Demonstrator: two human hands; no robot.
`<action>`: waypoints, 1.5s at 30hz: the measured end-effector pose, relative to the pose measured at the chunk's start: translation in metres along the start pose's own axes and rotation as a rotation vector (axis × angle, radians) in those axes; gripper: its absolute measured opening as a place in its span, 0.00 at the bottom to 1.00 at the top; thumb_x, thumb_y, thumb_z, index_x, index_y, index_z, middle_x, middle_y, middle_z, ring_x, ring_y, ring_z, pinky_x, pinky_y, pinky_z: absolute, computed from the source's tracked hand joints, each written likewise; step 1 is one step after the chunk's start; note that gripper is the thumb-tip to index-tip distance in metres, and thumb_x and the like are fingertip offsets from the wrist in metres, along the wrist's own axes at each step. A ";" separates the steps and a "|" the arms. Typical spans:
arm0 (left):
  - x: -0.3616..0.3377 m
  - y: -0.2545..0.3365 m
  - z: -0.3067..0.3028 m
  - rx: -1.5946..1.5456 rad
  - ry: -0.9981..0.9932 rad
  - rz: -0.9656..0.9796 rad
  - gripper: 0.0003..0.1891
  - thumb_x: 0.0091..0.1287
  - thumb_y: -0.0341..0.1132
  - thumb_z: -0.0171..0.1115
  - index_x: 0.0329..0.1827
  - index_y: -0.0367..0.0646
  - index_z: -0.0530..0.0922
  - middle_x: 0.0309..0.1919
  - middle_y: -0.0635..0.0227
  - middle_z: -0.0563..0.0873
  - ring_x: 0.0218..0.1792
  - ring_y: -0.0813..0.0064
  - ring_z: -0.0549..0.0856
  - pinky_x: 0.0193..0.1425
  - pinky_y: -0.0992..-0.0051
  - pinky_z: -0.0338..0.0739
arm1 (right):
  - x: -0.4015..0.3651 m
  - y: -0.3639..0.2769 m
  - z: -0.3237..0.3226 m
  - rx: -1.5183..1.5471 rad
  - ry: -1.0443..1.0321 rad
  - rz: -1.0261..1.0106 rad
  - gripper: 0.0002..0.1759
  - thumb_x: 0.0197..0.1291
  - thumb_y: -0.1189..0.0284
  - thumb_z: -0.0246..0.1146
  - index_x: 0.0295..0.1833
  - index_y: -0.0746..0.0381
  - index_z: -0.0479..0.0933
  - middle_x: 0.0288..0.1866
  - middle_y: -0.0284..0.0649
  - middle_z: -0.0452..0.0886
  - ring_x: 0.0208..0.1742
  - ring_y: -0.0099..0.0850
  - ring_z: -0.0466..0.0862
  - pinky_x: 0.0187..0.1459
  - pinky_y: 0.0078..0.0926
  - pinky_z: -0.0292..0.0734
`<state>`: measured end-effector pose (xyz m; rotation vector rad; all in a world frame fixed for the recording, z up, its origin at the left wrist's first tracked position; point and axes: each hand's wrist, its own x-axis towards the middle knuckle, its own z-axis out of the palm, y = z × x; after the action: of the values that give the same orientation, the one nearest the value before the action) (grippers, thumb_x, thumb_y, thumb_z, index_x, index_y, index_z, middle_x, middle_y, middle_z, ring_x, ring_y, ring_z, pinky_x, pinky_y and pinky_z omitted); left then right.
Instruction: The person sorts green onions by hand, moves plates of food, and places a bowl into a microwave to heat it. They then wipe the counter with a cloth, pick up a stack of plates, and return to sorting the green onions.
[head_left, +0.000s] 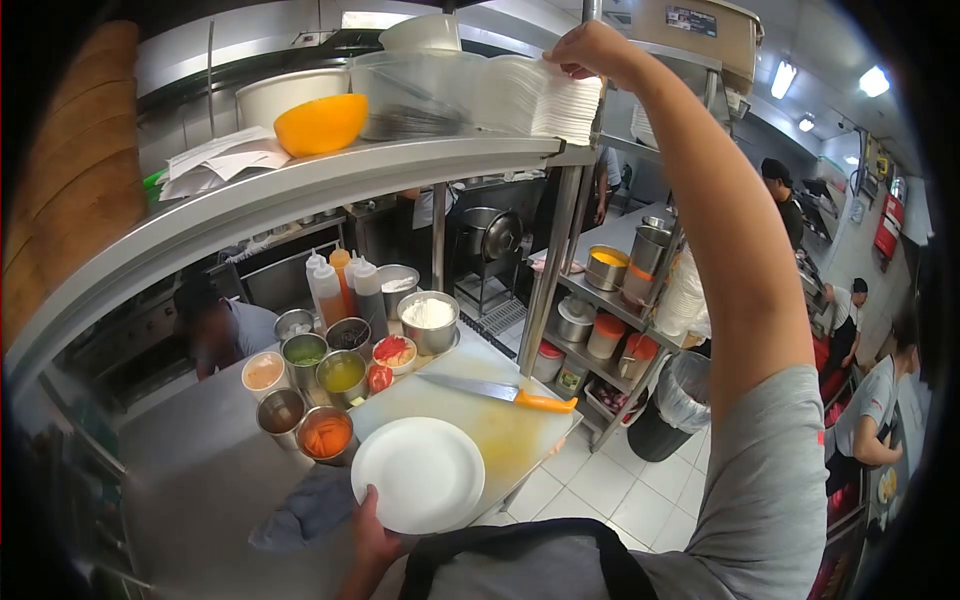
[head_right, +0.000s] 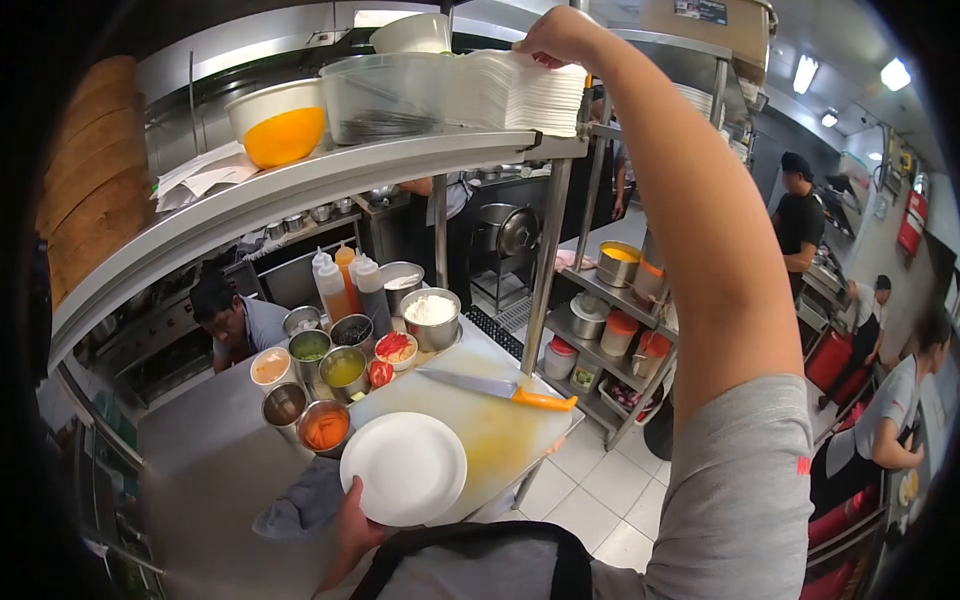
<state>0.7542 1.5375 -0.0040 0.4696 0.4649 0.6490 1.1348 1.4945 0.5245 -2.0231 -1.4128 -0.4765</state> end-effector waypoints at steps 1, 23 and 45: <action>0.000 -0.001 0.005 0.003 0.019 0.029 0.22 0.73 0.40 0.45 0.66 0.41 0.60 0.58 0.57 0.73 0.57 0.60 0.76 0.59 0.58 0.73 | 0.002 0.003 -0.001 0.020 0.000 0.005 0.18 0.54 0.63 0.66 0.41 0.69 0.81 0.37 0.42 0.83 0.40 0.30 0.83 0.48 0.22 0.79; 0.021 -0.013 0.015 0.057 -0.105 0.095 0.23 0.74 0.41 0.43 0.67 0.38 0.60 0.61 0.56 0.71 0.61 0.59 0.73 0.65 0.57 0.68 | 0.032 0.000 -0.007 0.268 -0.114 0.313 0.06 0.51 0.80 0.62 0.35 0.73 0.79 0.35 0.52 0.80 0.31 0.40 0.83 0.36 0.33 0.83; 0.021 -0.014 0.015 -0.011 -0.137 -0.071 0.25 0.73 0.44 0.44 0.68 0.40 0.59 0.63 0.57 0.70 0.63 0.58 0.72 0.67 0.53 0.65 | 0.013 0.010 -0.012 0.284 -0.098 0.218 0.08 0.48 0.80 0.66 0.36 0.69 0.82 0.33 0.47 0.83 0.33 0.33 0.84 0.38 0.26 0.82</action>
<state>0.7838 1.5374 -0.0049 0.4814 0.3464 0.5466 1.1492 1.4935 0.5391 -1.9565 -1.2195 -0.0778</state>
